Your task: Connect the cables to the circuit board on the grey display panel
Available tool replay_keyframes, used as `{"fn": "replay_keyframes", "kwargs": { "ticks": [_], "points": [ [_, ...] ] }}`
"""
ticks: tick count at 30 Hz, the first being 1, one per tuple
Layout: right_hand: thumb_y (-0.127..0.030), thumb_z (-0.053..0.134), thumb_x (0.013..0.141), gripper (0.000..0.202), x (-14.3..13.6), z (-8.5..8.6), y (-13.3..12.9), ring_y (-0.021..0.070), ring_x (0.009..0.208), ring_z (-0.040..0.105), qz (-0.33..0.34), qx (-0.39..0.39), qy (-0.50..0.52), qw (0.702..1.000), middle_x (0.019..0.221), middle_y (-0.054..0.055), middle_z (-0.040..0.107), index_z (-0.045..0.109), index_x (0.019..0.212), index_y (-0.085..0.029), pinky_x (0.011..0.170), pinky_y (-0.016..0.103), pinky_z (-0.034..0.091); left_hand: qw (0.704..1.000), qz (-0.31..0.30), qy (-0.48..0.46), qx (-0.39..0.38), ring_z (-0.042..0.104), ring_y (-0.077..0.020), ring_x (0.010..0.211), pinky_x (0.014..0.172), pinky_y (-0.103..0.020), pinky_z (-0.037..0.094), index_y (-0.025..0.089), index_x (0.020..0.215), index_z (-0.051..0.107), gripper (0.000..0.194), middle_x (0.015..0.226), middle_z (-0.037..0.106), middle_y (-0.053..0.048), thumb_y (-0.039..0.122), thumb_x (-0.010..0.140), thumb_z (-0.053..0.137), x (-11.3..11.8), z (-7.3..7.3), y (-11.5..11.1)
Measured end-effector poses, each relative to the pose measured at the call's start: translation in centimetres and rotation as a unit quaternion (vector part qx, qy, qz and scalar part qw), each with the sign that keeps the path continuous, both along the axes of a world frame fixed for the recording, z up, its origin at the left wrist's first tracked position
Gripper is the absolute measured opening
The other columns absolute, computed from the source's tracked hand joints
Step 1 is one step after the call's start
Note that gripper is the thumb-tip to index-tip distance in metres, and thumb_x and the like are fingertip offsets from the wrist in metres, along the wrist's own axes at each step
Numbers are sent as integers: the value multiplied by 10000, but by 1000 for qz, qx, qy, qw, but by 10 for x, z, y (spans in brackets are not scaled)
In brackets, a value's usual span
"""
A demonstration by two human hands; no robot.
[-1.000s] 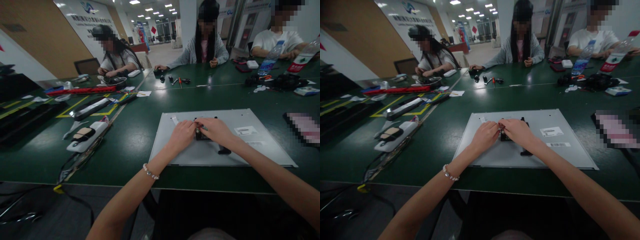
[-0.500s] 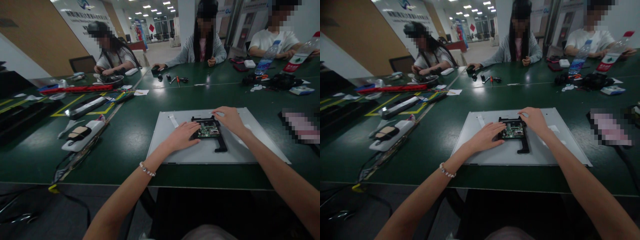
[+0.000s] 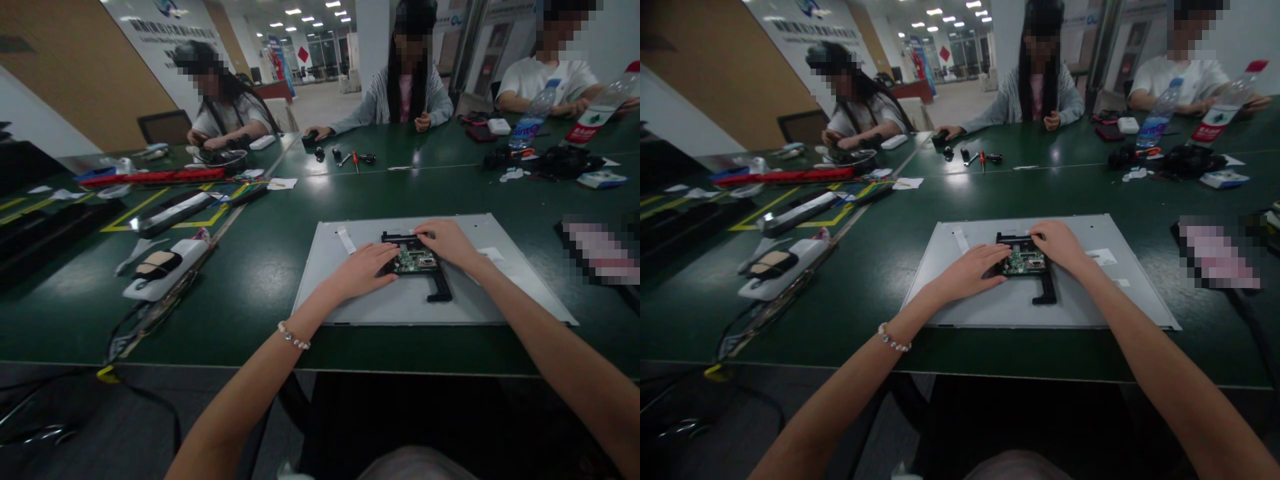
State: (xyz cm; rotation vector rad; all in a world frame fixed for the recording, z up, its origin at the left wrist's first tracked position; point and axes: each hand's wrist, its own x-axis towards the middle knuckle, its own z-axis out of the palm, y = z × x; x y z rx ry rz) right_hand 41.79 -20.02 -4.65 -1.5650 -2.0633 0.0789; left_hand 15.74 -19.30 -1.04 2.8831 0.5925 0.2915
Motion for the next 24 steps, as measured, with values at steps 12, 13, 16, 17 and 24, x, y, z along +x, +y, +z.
{"fn": "replay_keyframes", "kwargs": {
  "ticks": [12,13,16,17,24],
  "points": [
    [-212,508,885,258,-3,5,-8,254,996,677,-19,2,47,999,1040,91,747,744,987,-192,936,437,495,975,198,-68,71,488,-262,1307,1112,-443,350,137,1436,415,491,1408,531,-143,311,977,429,-28,4,39],
    [-211,506,884,262,-3,6,-8,255,1004,675,-22,3,49,999,1047,94,746,744,992,-188,940,435,493,969,222,-79,77,484,-265,1310,1116,-451,345,139,1439,408,498,1414,523,-145,280,963,443,-32,1,45],
    [-198,501,876,272,-3,6,-9,265,1020,671,-26,13,51,998,1054,104,743,743,999,-181,950,447,489,958,263,-100,57,460,-260,1333,1128,-449,343,141,1452,384,546,1441,490,-148,225,921,479,-41,-10,58],
    [-194,500,873,275,-3,5,-9,268,1020,670,-27,16,49,998,1054,104,743,742,1002,-182,951,454,489,958,266,-102,41,454,-255,1339,1132,-438,344,134,1451,383,559,1447,483,-151,217,909,490,-42,-13,60],
    [-191,470,888,285,-2,2,-9,246,1022,661,-19,23,14,999,1054,86,735,727,1011,-192,969,439,478,962,258,-84,-22,534,-239,1269,1118,-382,376,113,1348,528,496,1356,585,-126,228,866,534,-43,-23,69]
  ]
}}
